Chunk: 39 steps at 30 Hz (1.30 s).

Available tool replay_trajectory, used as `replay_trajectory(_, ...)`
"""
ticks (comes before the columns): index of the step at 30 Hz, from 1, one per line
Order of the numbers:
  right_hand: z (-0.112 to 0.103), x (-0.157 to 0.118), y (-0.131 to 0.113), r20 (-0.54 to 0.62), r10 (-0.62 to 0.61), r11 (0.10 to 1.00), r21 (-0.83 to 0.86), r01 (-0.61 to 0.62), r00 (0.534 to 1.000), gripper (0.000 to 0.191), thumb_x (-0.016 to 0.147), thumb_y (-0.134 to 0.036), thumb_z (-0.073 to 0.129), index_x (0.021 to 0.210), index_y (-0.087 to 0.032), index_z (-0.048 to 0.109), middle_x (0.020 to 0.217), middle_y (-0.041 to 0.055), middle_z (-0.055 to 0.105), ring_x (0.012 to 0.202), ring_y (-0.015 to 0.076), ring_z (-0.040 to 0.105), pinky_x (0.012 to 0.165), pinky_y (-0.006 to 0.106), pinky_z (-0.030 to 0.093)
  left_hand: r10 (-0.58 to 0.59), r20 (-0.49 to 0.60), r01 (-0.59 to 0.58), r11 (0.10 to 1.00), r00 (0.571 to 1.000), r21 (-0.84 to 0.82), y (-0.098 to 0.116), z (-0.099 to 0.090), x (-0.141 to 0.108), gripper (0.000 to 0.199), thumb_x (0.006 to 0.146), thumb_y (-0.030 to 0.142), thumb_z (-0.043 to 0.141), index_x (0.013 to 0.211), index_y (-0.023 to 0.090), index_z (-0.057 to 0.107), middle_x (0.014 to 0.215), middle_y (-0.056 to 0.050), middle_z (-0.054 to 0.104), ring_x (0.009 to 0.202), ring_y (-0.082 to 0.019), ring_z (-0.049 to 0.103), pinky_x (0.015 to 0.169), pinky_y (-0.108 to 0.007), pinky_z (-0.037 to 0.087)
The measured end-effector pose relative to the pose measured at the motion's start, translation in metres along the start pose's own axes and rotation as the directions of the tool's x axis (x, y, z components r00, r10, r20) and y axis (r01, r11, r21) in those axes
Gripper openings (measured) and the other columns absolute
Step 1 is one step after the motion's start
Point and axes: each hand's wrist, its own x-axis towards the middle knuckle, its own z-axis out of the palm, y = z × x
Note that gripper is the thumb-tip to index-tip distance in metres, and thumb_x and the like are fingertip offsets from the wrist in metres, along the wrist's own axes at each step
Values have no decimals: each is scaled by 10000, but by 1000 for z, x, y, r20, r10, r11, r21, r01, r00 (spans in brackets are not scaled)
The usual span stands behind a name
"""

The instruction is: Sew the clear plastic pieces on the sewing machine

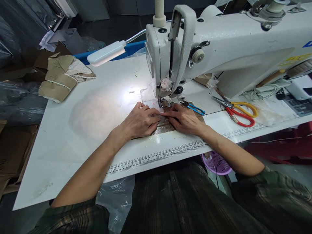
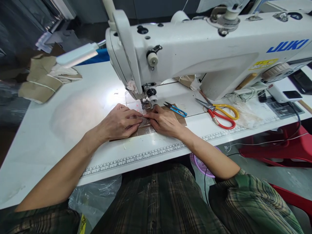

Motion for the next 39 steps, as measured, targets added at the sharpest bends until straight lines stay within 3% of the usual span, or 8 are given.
replay_trajectory(5,0,0,-1,10,10,1000,-16,-9,1000,392,981,-246,429,1271,-246,694,1047,97,601,828,187,577,744,326,478,-4,40,4,1000,999,2,4,-1,1,257,947,200,481,1027,215,726,1132,-78,695,899,-218,637,847,-435,430)
replay_trajectory(12,0,0,-2,4,3,1000,-19,-3,1000,370,994,-235,434,1243,-232,707,1052,103,603,862,192,592,802,341,490,-117,39,123,965,992,-233,8,0,2,281,971,212,461,1105,114,688,1112,-128,673,1010,-219,652,824,-344,564)
replay_trajectory(17,1,0,-1,9,-8,1000,-28,8,1000,383,1008,-248,404,1260,-234,692,1055,107,602,859,197,586,796,351,484,-107,58,114,984,993,-139,8,-1,2,271,963,236,488,1029,166,741,1114,-81,708,941,-232,676,818,-401,534)
replay_trajectory(22,-2,0,-2,30,-3,998,-60,5,1000,393,1013,-265,386,1268,-246,685,1067,105,599,858,192,578,781,336,470,-82,67,84,996,994,-29,10,-1,4,281,958,215,475,974,208,755,1100,-44,727,859,-214,666,741,-382,461)
replay_trajectory(31,-3,0,-7,42,-36,985,-168,42,998,396,1020,-276,373,1274,-243,675,1038,115,607,803,186,554,703,312,429,-45,66,36,992,997,124,20,-1,6,255,915,201,484,909,134,730,921,-101,712,723,-216,591,717,-399,399)
replay_trajectory(35,-3,0,-9,47,-44,978,-200,52,998,386,1019,-272,384,1273,-230,671,1020,119,603,793,190,544,697,313,415,-48,58,43,995,997,91,19,-3,5,246,897,191,490,909,146,732,886,-93,707,766,-226,591,805,-438,406)
replay_trajectory(39,-4,2,-12,67,-36,971,-234,51,997,384,1011,-265,399,1298,-221,650,1021,126,603,779,193,539,672,309,407,-45,22,45,999,999,12,13,-3,4,225,876,226,509,883,164,725,918,-77,714,896,-249,626,1014,-515,352)
